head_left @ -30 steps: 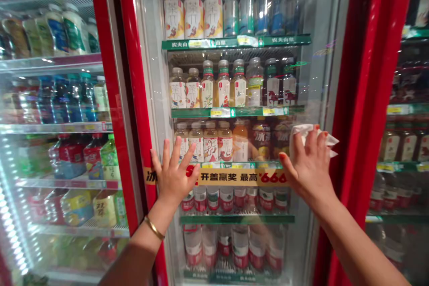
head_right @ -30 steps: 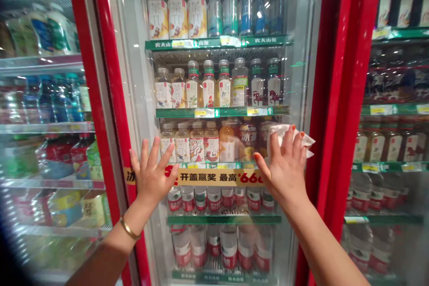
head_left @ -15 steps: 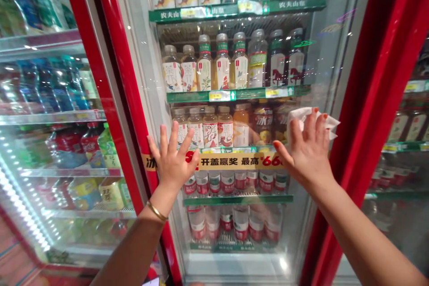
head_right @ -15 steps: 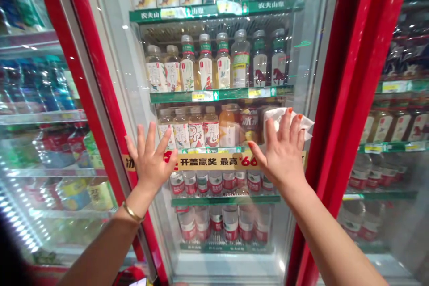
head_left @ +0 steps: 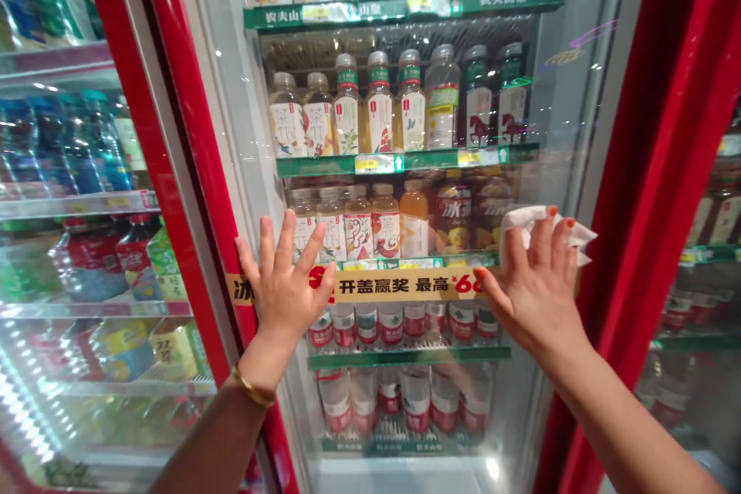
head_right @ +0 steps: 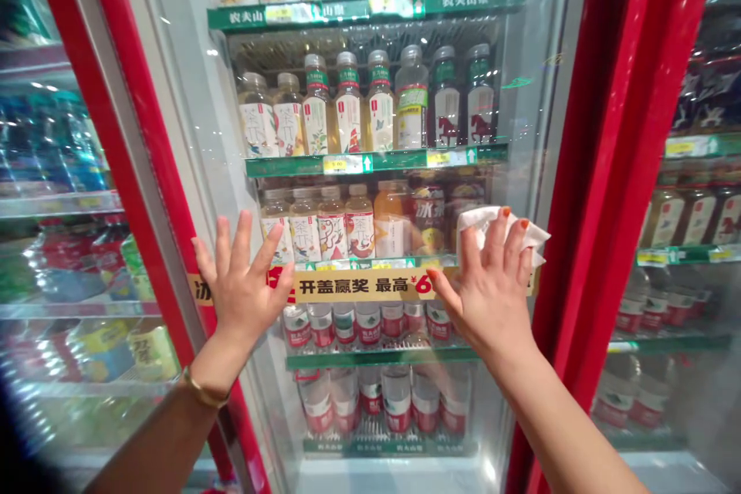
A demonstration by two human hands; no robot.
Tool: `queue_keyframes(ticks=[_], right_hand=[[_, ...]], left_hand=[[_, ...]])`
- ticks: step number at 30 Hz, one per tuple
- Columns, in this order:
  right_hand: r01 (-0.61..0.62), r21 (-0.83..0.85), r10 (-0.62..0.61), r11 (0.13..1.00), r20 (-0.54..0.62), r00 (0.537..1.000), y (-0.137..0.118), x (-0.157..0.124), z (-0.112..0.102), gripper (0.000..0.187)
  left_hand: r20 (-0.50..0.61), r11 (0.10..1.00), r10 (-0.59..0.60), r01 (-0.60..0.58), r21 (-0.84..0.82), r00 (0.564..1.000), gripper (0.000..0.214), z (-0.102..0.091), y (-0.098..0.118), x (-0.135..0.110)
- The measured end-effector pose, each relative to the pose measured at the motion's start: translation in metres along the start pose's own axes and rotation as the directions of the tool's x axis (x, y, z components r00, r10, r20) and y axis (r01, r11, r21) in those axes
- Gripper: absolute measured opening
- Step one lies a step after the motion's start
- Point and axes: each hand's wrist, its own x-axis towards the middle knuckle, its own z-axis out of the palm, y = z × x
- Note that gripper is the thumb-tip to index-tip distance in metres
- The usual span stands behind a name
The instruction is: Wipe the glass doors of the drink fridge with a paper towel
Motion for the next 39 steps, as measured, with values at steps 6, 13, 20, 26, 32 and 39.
queue_keyframes(ticks=[6, 13, 20, 26, 32, 39], right_hand=[[0.169, 0.017, -0.17, 0.985, 0.088, 0.981, -0.036, -0.024, 0.017, 0.105], [0.113, 0.006, -0.112, 0.994, -0.044, 0.993, -0.001, -0.02, 0.013, 0.091], [0.052, -0.006, -0.052, 0.999, -0.112, 0.992, -0.036, 0.04, 0.001, 0.095], [0.346, -0.02, -0.347, 0.938, -0.03, 0.937, -0.028, -0.024, 0.019, 0.097], [-0.112, -0.018, 0.109, 0.994, -0.109, 0.988, -0.005, 0.032, -0.002, 0.084], [0.369, -0.057, -0.368, 0.928, 0.026, 0.929, -0.034, -0.04, 0.018, 0.084]], left_hand=[[0.005, 1.0, -0.002, 0.002, 0.014, 1.0, 0.083, 0.001, 0.0, -0.001], [0.003, 1.0, -0.01, 0.01, 0.029, 1.0, 0.087, 0.001, 0.001, -0.001], [-0.001, 1.0, -0.013, 0.013, 0.012, 1.0, 0.086, -0.003, 0.001, 0.001], [0.013, 1.0, -0.021, 0.021, 0.0, 1.0, 0.082, -0.006, 0.002, 0.001], [0.038, 1.0, -0.021, 0.021, 0.018, 0.999, 0.081, -0.009, 0.003, 0.001], [0.061, 0.998, -0.049, 0.051, -0.021, 0.997, 0.079, -0.008, 0.003, 0.0]])
